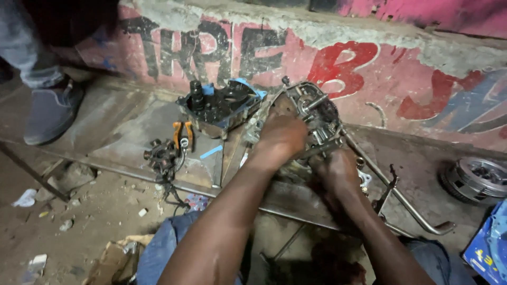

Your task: The person works on a disassembled engine block placed on a low metal table. They use a wrench to tighten bolts on the cylinder head, then remove and reinsert a valve spring assembly by hand, and continue adjusting components within the engine block.

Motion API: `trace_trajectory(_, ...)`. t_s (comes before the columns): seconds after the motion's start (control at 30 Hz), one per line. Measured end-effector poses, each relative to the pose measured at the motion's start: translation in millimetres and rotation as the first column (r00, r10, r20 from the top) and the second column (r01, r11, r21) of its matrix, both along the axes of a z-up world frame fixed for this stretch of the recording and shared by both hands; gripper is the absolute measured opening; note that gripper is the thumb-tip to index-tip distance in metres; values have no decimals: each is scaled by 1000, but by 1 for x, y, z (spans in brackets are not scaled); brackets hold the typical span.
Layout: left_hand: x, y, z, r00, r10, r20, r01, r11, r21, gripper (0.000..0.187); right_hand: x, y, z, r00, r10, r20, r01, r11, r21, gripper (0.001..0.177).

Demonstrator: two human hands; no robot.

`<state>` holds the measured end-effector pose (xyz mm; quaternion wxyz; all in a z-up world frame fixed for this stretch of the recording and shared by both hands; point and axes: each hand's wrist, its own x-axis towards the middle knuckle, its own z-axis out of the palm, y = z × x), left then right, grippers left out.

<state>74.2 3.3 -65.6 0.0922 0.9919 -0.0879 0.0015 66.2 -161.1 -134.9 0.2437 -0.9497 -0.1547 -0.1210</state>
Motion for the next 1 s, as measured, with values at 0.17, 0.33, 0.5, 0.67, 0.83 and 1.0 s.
trace_trajectory(0.17, 5, 8, -16, 1000, -7, -29, 6, 999, -37, 26, -17, 4, 4, 999, 44, 14, -45, 995, 90, 31)
trace_trajectory(0.33, -5, 20, -42, 962, -72, 264, 89, 995, -51, 35, -9, -2, -9, 999, 23, -38, -18, 990, 139, 33)
trace_trajectory(0.5, -27, 15, -28, 950, -90, 298, 132, 984, -124, 27, 8, -6, -23, 998, 24, -52, -22, 999, 35, 31)
trace_trajectory(0.67, -24, 14, -12, 990, -92, 105, 101, 991, -83, 23, -31, 6, 18, 988, -42, -151, 44, 999, 12, 26)
trace_trajectory(0.83, -26, 17, -14, 990, -107, 88, 115, 989, -94, 28, -71, 31, 64, 921, -214, -325, 222, 975, -11, 29)
trace_trajectory(1.0, -46, 15, 10, 993, -102, 53, 106, 991, -77, 21, -82, 30, 63, 941, -174, -292, 186, 983, 14, 38)
